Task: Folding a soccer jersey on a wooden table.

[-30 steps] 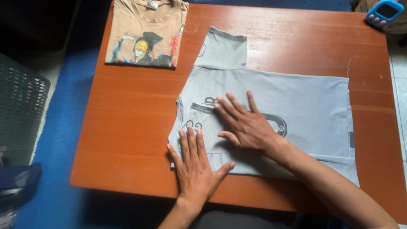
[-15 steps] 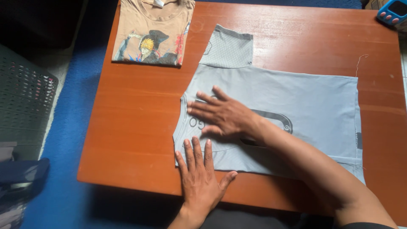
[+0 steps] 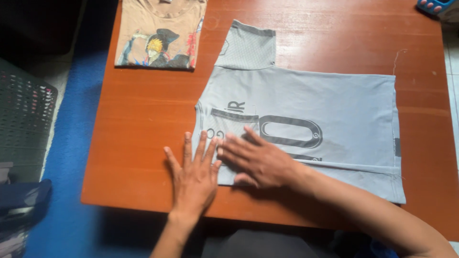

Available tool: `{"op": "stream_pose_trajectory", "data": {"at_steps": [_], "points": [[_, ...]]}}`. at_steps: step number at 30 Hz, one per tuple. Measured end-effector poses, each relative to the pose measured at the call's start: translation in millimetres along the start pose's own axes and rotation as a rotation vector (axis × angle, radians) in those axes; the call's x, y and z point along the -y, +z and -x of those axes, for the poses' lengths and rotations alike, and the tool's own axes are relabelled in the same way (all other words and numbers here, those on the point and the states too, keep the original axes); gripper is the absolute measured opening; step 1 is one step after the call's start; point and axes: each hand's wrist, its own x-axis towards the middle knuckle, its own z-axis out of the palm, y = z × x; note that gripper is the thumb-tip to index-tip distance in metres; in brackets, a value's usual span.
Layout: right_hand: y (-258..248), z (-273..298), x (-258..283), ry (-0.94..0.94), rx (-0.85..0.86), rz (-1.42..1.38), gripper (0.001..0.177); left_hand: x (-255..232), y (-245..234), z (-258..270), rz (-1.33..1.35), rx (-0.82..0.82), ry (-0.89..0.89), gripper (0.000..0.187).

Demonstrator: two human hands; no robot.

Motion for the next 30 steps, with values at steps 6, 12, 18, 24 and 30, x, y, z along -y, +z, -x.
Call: {"op": "stream_pose_trajectory", "data": {"at_steps": [6, 12, 18, 24, 30], "points": [[-6, 31, 11, -0.086, 0.082, -0.004, 0.074, 15, 3, 2, 0.112, -0.008, 0.037, 0.059], [-37, 58, 19, -0.031, 0.002, 0.121, 0.067, 8, -6, -4, 0.032, 0.012, -0.038, 0.060], [-43, 65, 58, 0.275, 0.027, 0.082, 0.070, -55, 2, -17, 0.083, -0.052, 0.071, 0.064], [-11, 102, 52, 0.507, -0.138, 0.097, 0.082, -76, 16, -14, 0.160, -0.032, 0.092, 0.102], [-4, 166, 27, 0.770, -0.096, 0.259, 0.069, -66, 14, -11, 0.084, -0.097, 0.065, 0.108]]}}
